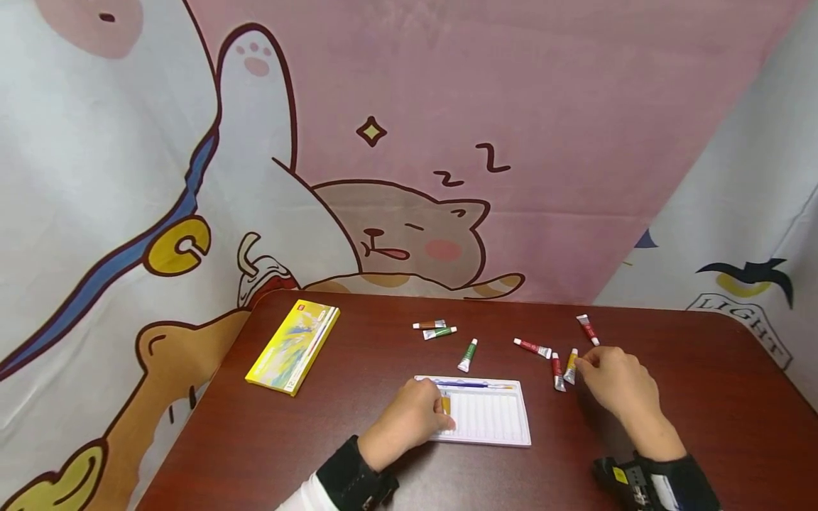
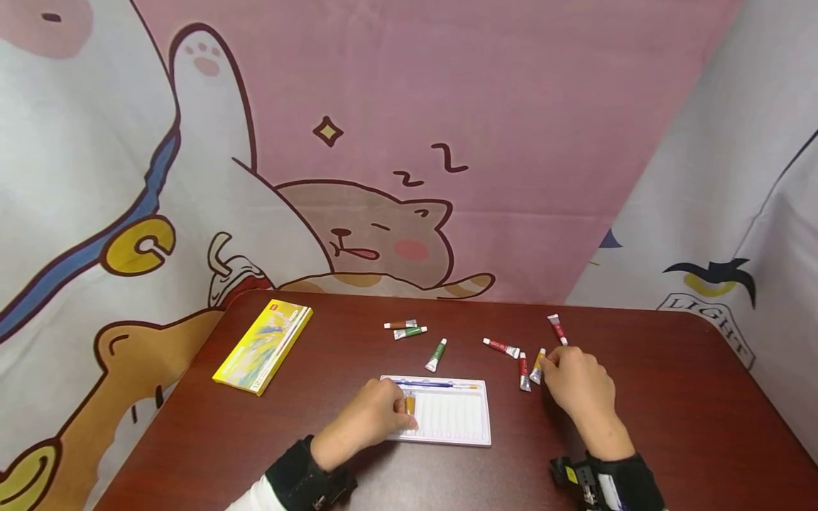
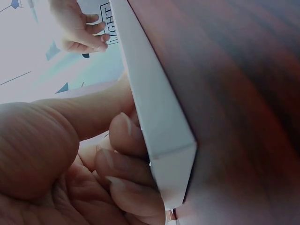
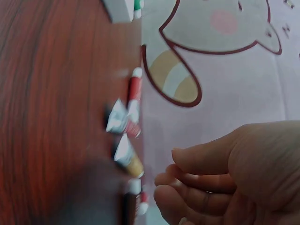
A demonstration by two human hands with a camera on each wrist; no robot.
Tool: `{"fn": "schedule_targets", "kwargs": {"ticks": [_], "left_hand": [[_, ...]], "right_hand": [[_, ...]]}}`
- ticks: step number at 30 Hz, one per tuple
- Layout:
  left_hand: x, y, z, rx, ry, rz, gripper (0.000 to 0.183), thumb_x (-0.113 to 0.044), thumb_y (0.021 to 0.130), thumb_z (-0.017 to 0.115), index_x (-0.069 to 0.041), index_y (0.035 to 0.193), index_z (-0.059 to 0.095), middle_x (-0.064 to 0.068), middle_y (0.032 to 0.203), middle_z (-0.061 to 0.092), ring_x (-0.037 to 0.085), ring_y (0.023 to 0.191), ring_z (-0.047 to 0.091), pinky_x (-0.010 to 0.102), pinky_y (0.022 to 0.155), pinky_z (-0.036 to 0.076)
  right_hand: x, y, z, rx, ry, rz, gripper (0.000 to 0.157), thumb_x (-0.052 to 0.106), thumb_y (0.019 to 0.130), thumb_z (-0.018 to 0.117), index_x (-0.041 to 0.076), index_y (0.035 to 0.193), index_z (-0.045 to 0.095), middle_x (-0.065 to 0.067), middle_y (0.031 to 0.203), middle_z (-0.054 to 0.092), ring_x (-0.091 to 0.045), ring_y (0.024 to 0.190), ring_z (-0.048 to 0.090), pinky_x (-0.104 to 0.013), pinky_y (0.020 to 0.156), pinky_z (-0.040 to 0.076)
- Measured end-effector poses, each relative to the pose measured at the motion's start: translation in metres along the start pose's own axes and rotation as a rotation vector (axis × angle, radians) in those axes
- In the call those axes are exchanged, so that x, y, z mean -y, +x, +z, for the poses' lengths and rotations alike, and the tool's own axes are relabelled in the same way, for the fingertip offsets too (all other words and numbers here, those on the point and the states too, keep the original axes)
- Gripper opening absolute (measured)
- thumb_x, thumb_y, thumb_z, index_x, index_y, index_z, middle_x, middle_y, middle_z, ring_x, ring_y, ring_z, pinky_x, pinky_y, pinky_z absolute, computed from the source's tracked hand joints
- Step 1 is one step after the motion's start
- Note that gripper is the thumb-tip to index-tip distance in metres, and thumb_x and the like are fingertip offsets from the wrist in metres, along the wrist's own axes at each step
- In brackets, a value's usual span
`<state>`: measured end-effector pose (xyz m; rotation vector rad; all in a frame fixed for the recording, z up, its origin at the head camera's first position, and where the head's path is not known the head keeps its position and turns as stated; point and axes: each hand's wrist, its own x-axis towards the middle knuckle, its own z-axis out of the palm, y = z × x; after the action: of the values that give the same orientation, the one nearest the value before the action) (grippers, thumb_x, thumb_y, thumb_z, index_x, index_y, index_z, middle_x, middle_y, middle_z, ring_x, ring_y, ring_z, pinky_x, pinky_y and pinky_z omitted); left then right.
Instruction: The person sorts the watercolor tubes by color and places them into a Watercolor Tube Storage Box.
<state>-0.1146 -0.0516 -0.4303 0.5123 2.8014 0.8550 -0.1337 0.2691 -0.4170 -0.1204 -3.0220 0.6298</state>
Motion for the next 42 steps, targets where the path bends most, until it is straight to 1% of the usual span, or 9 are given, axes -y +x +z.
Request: {"fn": "schedule_targets", "kwargs": {"ticks": [3, 8, 13, 17, 21, 26, 31, 37, 42], "left_hand": [[0.0, 0.0, 0.0, -0.001, 0.002, 0.0, 0.041, -0.026, 0.066, 0.083, -0.017, 0.046, 0.049, -0.01, 0.048, 0.042, 0.011, 0.055, 0.041, 0.023, 0.046, 0.032], [0.0, 0.0, -0.001, 0.01, -0.003, -0.008, 0.041, -0.026, 0.067, 0.083, -0.017, 0.046, 0.049, -0.01, 0.048, 0.042, 0.012, 0.055, 0.042, 0.024, 0.047, 0.032], [-0.001, 0.0, 0.0, 0.011, -0.004, -0.009, 0.04, -0.026, 0.067, 0.083, -0.017, 0.047, 0.049, -0.009, 0.049, 0.044, 0.013, 0.056, 0.042, 0.024, 0.047, 0.033], [-0.001, 0.0, 0.001, 0.012, 0.003, -0.012, 0.04, -0.027, 0.066, 0.083, -0.017, 0.047, 0.05, -0.008, 0.05, 0.045, 0.012, 0.055, 0.042, 0.024, 0.047, 0.034], [0.0, 0.0, 0.002, 0.012, 0.003, -0.017, 0.039, -0.026, 0.067, 0.083, -0.017, 0.048, 0.05, -0.008, 0.05, 0.046, 0.012, 0.056, 0.042, 0.024, 0.047, 0.034], [0.0, 0.0, 0.002, 0.01, 0.002, -0.026, 0.039, -0.027, 0.067, 0.083, -0.017, 0.048, 0.05, -0.007, 0.051, 0.046, 0.013, 0.056, 0.042, 0.025, 0.048, 0.034], [-0.001, 0.0, 0.002, 0.018, -0.009, -0.032, 0.04, -0.026, 0.068, 0.083, -0.016, 0.048, 0.05, -0.008, 0.051, 0.045, 0.012, 0.055, 0.042, 0.024, 0.046, 0.033], [0.0, 0.0, 0.002, 0.007, -0.007, -0.011, 0.04, -0.025, 0.066, 0.083, -0.017, 0.047, 0.049, -0.009, 0.05, 0.044, 0.012, 0.055, 0.042, 0.024, 0.047, 0.033], [0.0, 0.0, -0.001, 0.005, -0.017, 0.015, 0.04, -0.026, 0.067, 0.082, -0.017, 0.047, 0.049, -0.01, 0.05, 0.043, 0.011, 0.056, 0.042, 0.023, 0.047, 0.033]], "right_hand": [[-0.008, 0.004, 0.003, 0.0, 0.002, 0.012, 0.024, 0.022, 0.088, 0.064, -0.001, 0.088, 0.067, -0.006, 0.061, 0.054, -0.02, 0.052, 0.043, -0.033, 0.04, 0.032], [-0.012, 0.008, 0.011, 0.006, 0.005, 0.011, 0.024, 0.022, 0.087, 0.064, -0.002, 0.088, 0.068, -0.008, 0.064, 0.058, -0.021, 0.054, 0.045, -0.035, 0.043, 0.034], [-0.012, 0.008, 0.016, 0.061, -0.008, 0.059, 0.027, 0.028, 0.087, 0.065, 0.003, 0.077, 0.069, -0.003, 0.055, 0.048, -0.019, 0.05, 0.041, -0.032, 0.04, 0.03], [-0.012, 0.008, 0.018, 0.101, -0.021, 0.086, 0.031, 0.031, 0.087, 0.064, 0.011, 0.064, 0.063, 0.001, 0.051, 0.039, -0.016, 0.047, 0.037, -0.028, 0.039, 0.026], [-0.011, 0.007, 0.017, 0.131, -0.015, 0.08, 0.037, 0.032, 0.088, 0.062, 0.014, 0.056, 0.054, 0.002, 0.05, 0.037, -0.016, 0.047, 0.036, -0.028, 0.04, 0.024], [-0.009, 0.007, 0.017, 0.141, 0.008, 0.057, 0.039, 0.029, 0.087, 0.061, 0.014, 0.053, 0.049, 0.002, 0.049, 0.037, -0.015, 0.046, 0.036, -0.028, 0.04, 0.025], [-0.008, 0.006, 0.017, 0.16, 0.022, 0.07, 0.033, 0.028, 0.084, 0.063, 0.014, 0.055, 0.052, 0.002, 0.05, 0.04, -0.015, 0.047, 0.038, -0.028, 0.041, 0.026], [-0.008, 0.006, 0.017, 0.179, 0.059, 0.078, 0.019, 0.022, 0.08, 0.065, 0.008, 0.068, 0.062, -0.002, 0.057, 0.05, -0.017, 0.051, 0.044, -0.03, 0.043, 0.032], [-0.007, 0.006, 0.01, 0.101, 0.098, 0.04, 0.018, 0.019, 0.08, 0.066, 0.001, 0.075, 0.065, -0.005, 0.061, 0.054, -0.019, 0.053, 0.046, -0.032, 0.043, 0.036]]}}
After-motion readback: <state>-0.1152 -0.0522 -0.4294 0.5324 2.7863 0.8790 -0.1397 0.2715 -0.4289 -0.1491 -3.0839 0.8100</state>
